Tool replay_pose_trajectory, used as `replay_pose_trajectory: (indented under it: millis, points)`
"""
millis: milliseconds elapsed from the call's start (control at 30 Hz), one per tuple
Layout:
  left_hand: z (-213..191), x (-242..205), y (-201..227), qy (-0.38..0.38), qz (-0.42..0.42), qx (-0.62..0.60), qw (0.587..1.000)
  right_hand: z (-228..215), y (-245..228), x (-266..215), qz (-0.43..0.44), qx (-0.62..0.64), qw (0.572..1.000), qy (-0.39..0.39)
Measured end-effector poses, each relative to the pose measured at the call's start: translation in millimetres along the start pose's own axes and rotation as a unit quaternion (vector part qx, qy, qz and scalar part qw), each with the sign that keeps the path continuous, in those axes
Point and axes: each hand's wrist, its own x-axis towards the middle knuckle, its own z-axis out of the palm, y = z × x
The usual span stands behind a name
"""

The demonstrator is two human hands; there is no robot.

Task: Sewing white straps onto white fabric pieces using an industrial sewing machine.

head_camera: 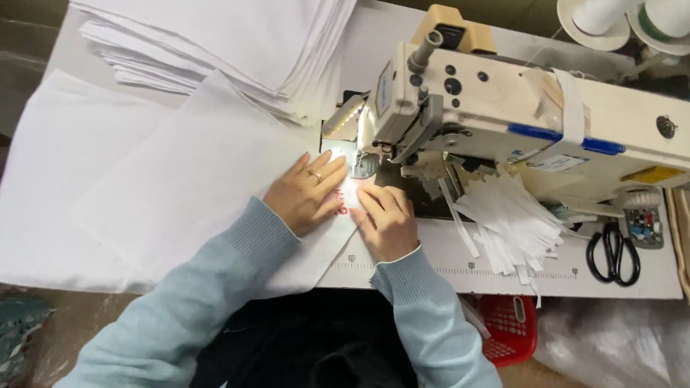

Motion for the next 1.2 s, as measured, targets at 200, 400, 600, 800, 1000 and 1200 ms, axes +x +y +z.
replay_pose_trajectory:
  millis: [200,400,600,800,1000,1200]
  points:
    - [12,30,-28,-0.035,0.030,0.000,0.999,15,14,6,0.064,-0.133,0.989,-0.010]
    - [1,49,-45,-0.038,0.095,-0.027,0.994,-23,38,-10,0.127,-0.273,0.946,0.121]
    - [-32,15,-13,-0.051,0.048,0.114,0.991,-32,81,-33,0.158,-0.365,0.914,0.077]
    - [-100,-2,99,-0.146,-0.249,-0.430,0.856,-27,91,-36,0.116,-0.341,0.930,0.074]
    - [-63,-2,154,-0.103,-0.463,-0.789,0.390,-93,-7,-12,0.067,0.114,0.986,0.098]
    - [-29,-5,165,0.005,-0.459,-0.783,0.419,-104,-40,-45,-0.009,0.260,0.958,0.117]
